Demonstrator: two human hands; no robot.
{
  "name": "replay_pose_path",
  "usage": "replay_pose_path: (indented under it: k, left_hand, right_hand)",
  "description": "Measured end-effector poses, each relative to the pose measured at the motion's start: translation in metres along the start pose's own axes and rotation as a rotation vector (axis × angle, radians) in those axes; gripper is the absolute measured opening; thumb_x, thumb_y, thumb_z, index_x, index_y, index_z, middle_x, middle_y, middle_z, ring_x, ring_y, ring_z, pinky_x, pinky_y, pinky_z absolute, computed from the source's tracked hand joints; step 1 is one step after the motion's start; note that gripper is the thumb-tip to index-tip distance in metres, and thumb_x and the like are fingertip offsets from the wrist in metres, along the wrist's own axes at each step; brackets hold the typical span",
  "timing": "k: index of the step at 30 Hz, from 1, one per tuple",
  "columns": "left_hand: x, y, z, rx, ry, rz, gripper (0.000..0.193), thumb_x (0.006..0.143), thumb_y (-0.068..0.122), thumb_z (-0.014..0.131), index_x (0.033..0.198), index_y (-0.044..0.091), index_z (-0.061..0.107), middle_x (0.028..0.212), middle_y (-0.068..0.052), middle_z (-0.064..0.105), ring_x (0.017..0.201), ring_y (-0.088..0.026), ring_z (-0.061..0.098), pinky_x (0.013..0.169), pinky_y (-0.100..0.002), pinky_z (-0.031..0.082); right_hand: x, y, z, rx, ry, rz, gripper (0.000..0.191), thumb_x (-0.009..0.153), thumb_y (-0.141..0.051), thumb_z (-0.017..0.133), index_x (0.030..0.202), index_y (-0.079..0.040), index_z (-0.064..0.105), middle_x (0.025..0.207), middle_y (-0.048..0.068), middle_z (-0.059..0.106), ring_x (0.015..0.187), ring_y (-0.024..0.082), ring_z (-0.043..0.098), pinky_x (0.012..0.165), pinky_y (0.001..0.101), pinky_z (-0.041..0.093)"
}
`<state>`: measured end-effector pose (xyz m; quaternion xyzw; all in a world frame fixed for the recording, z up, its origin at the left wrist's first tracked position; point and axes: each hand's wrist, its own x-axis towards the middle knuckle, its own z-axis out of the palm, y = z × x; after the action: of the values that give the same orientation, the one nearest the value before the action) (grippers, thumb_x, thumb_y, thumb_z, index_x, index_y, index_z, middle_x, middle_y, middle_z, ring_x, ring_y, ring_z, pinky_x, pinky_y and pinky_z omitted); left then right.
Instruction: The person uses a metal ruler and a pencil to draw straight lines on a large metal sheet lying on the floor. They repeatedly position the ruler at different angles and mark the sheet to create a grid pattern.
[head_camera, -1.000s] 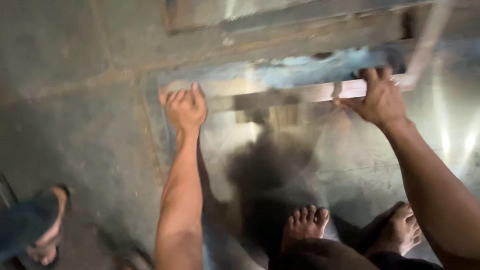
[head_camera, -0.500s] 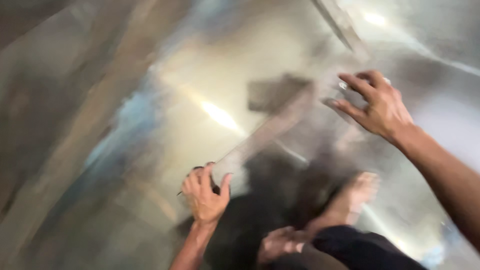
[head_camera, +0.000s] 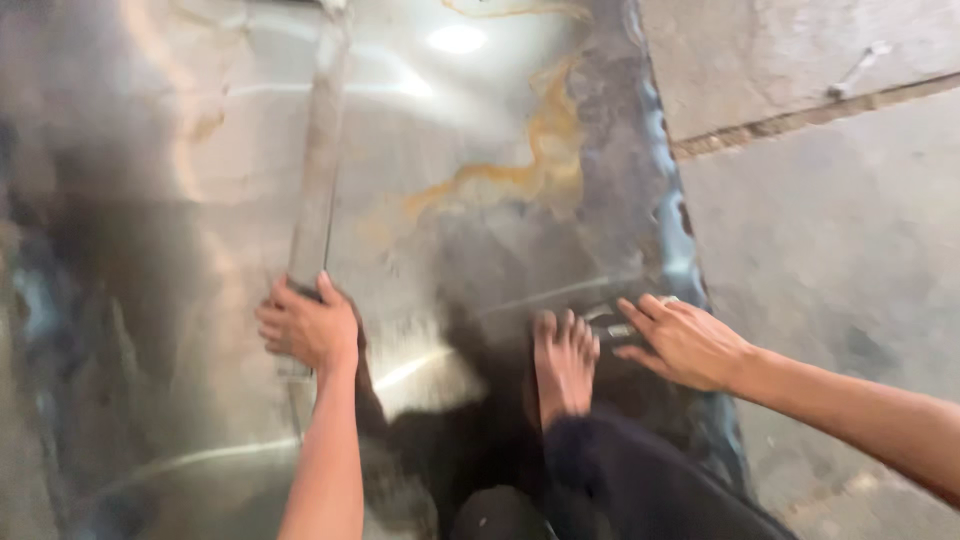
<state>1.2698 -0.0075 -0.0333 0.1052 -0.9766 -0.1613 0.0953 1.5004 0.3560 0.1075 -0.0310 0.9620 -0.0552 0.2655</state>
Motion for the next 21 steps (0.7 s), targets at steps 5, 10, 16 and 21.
replay_pose_path:
  k: [5, 10, 16, 21]
  left_hand:
    - [0.179, 0.173, 0.091, 0.055, 0.002, -0.029, 0.06, 0.103, 0.047, 0.062, 0.142, 0.003, 0.047, 0.137, -0.032, 0.045, 0.122, -0.051, 0.046, 0.096, -0.067, 0.036]
    - [0.373, 0.335, 0.196, 0.047, 0.005, -0.04, 0.067, 0.107, 0.052, 0.052, 0.15, 0.002, 0.038, 0.153, -0.033, 0.035, 0.137, -0.052, 0.039, 0.111, -0.068, 0.029]
    - [0.559, 0.463, 0.282, -0.015, -0.119, -0.156, 0.069, 0.11, 0.047, 0.046, 0.16, 0.003, 0.028, 0.156, -0.038, 0.029, 0.143, -0.06, 0.027, 0.115, -0.073, 0.016]
    - [0.604, 0.461, 0.299, 0.066, -0.099, -0.115, 0.062, 0.104, 0.046, 0.052, 0.15, 0.004, 0.047, 0.129, -0.026, 0.052, 0.118, -0.044, 0.049, 0.097, -0.062, 0.036]
  right_hand:
    - [0.177, 0.077, 0.005, 0.171, 0.412, 0.169, 0.067, 0.093, -0.038, 0.062, 0.143, 0.005, 0.051, 0.111, 0.02, 0.06, 0.099, 0.037, 0.06, 0.089, 0.0447, 0.05]
    - [0.359, 0.176, -0.035, 0.148, 0.685, 0.306, 0.069, 0.095, -0.035, 0.065, 0.149, 0.004, 0.051, 0.115, 0.023, 0.057, 0.101, 0.04, 0.055, 0.09, 0.0501, 0.046]
    - [0.676, 0.345, -0.218, 0.046, 0.954, 0.471, 0.06, 0.102, -0.035, 0.066, 0.148, 0.001, 0.053, 0.117, 0.021, 0.056, 0.11, 0.039, 0.052, 0.097, 0.0511, 0.042]
    - [0.943, 0.42, -0.431, 0.119, 0.825, 0.162, 0.056, 0.102, -0.023, 0.063, 0.151, 0.002, 0.051, 0.114, 0.023, 0.055, 0.108, 0.041, 0.051, 0.1, 0.0522, 0.04]
